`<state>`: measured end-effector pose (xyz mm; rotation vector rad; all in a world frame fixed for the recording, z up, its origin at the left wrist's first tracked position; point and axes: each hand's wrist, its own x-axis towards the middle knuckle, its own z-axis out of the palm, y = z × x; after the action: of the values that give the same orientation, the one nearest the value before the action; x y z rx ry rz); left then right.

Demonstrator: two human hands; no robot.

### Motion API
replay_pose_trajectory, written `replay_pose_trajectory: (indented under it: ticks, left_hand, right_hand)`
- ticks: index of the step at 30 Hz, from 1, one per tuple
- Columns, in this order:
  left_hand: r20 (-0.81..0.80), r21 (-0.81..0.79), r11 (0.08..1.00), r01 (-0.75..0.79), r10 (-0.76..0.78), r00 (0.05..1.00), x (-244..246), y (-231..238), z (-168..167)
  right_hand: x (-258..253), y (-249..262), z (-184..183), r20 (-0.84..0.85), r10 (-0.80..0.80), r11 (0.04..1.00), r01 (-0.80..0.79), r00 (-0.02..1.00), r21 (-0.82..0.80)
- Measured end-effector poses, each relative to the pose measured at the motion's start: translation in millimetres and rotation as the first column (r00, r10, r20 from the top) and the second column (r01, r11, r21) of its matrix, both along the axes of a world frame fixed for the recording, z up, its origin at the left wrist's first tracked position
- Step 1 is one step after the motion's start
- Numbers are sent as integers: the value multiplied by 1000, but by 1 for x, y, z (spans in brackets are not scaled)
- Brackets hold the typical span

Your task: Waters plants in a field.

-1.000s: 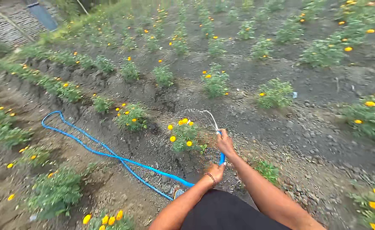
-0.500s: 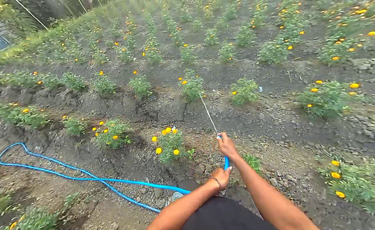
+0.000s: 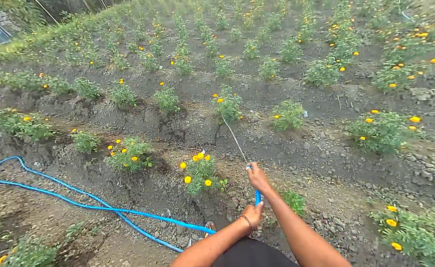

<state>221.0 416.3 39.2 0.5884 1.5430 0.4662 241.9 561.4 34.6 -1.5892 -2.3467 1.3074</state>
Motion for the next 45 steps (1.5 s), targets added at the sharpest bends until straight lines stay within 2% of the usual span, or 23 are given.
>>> replay_pose_trajectory:
  ticks: [13, 28, 45]
  left_hand:
    - [74, 23, 998, -59, 57, 996, -56, -10, -7]
    - [116, 29, 997, -78, 74, 990, -82, -16, -9]
    - [106, 40, 997, -72, 68, 992, -91, -19, -8]
  right_hand:
    - [-62, -10, 3, 45, -2, 1000, 2, 999, 4]
    - [-89, -18, 9, 90, 16, 999, -19, 996, 27]
    - [-97, -20, 7, 54, -9, 1000, 8, 998, 18]
